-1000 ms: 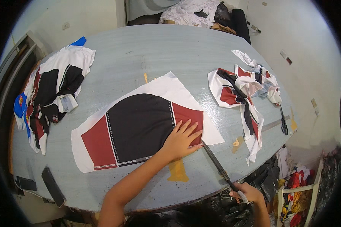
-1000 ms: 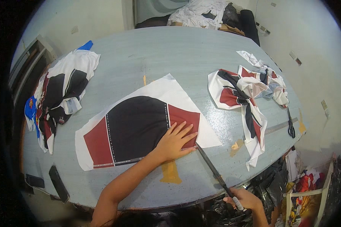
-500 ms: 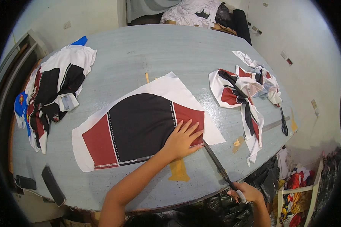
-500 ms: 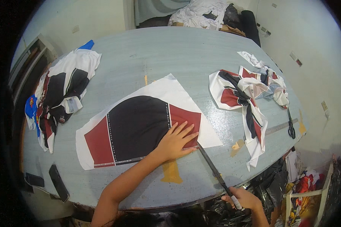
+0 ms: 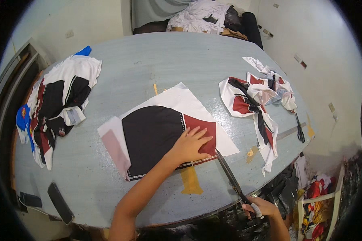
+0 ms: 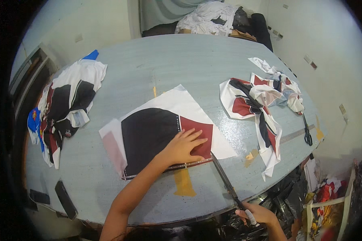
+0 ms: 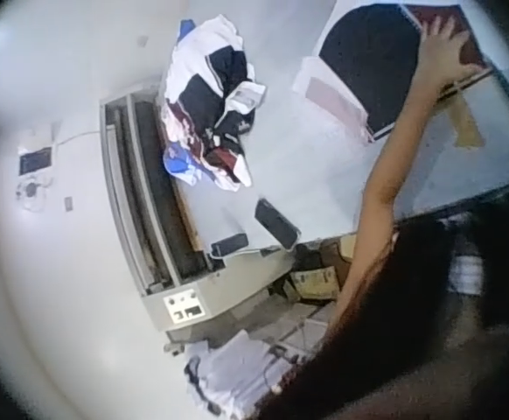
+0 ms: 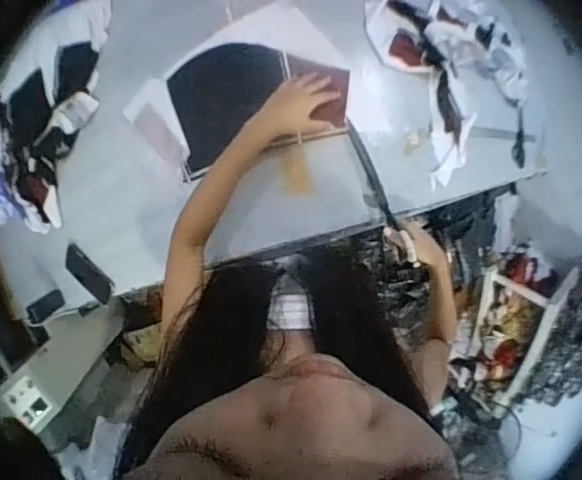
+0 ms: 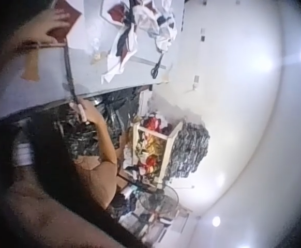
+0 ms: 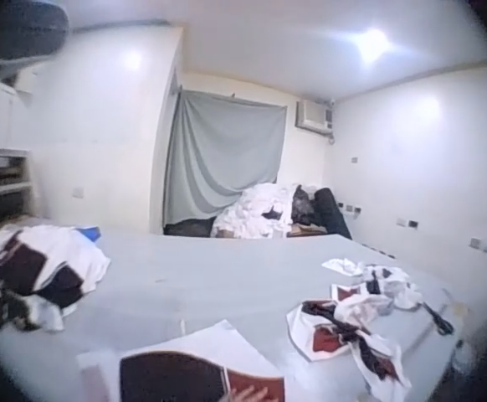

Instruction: The recorder is using large scissors to cut out pattern pieces from a sheet of printed fabric on a large work table.

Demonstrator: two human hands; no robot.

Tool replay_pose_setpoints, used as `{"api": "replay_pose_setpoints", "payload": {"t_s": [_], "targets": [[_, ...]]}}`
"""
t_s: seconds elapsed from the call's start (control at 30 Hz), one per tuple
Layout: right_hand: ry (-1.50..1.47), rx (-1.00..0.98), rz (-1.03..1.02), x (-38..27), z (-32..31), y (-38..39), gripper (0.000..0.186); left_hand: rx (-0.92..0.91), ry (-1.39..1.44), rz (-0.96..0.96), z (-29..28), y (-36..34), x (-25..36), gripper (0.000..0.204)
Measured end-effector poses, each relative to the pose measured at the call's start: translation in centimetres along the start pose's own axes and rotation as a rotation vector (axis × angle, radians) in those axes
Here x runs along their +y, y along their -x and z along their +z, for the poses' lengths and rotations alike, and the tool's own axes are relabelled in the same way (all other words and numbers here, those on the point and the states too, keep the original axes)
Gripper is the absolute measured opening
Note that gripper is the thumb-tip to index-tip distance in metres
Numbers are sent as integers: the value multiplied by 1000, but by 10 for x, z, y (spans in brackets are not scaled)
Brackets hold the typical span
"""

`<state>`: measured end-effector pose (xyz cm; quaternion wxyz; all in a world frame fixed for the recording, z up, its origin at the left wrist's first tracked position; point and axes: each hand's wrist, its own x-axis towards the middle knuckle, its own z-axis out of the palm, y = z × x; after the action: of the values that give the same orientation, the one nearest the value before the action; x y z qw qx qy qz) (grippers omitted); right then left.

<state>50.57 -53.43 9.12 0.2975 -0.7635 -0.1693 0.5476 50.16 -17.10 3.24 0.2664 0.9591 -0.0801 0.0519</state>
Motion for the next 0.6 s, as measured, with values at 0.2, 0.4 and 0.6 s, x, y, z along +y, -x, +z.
{"api": "replay_pose_setpoints", "payload": {"t_s": [0.2, 0.4, 0.6], "targets": [[5, 67, -7, -11, 17, -7, 49, 85, -209, 116, 13, 5, -13, 78], [-48, 14, -9, -18, 27, -6, 52, 97, -212, 54, 20, 12, 3, 83], [0, 24, 16, -13, 35, -4, 58, 78, -170, 65, 19, 22, 7, 87]]}}
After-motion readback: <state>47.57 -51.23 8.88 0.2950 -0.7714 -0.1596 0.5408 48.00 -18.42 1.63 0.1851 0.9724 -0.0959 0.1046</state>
